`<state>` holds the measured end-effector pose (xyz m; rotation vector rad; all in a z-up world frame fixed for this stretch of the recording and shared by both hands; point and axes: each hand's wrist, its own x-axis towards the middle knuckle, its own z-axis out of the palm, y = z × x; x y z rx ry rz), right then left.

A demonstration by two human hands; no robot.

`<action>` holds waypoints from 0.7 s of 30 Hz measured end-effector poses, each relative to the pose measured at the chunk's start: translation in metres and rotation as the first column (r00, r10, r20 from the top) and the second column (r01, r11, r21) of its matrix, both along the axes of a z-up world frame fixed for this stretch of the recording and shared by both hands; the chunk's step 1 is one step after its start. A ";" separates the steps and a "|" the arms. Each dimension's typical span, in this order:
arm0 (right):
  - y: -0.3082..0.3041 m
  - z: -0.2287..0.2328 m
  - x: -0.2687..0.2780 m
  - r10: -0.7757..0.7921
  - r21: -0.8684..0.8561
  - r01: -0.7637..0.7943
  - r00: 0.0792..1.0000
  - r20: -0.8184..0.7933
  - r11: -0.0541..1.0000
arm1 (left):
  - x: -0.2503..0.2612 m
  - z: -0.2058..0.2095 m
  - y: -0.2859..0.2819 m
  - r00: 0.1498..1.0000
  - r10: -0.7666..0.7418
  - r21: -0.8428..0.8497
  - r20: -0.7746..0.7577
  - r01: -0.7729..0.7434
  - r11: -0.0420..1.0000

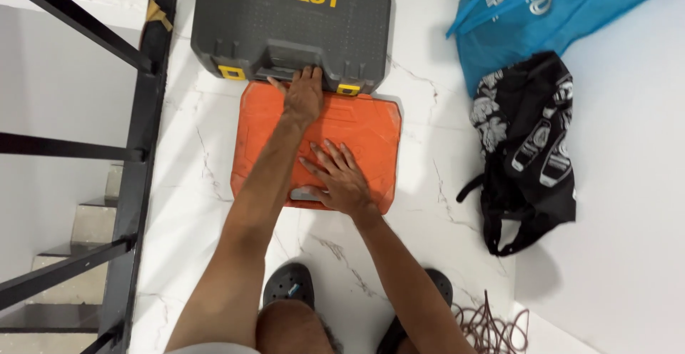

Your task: Organizing wrenches and sockets into a plastic tool case and closing it.

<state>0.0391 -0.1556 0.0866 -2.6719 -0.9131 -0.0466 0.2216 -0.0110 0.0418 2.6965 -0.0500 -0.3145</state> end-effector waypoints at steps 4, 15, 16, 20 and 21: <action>-0.016 0.004 -0.029 0.014 0.058 -0.016 0.999 0.035 0.998 | -0.038 0.019 -0.007 0.999 -0.036 -0.014 -0.004 0.036 0.999; -0.102 -0.016 -0.054 -0.412 0.455 0.395 0.909 -0.064 0.798 | -0.128 0.026 0.009 0.993 -0.117 -0.079 0.033 0.119 0.990; -0.117 -0.032 -0.054 -0.533 0.428 0.478 0.846 0.011 0.767 | -0.143 0.030 0.018 0.987 -0.090 -0.206 0.136 0.117 0.972; -0.158 -0.077 -0.047 -0.667 0.273 0.843 0.534 -0.519 0.463 | -0.205 0.013 0.064 0.846 0.309 -0.470 0.434 -0.080 0.879; -0.155 -0.071 -0.049 -0.667 0.272 0.843 0.534 -0.520 0.464 | -0.209 -0.011 0.075 0.847 0.310 -0.470 0.433 -0.082 0.879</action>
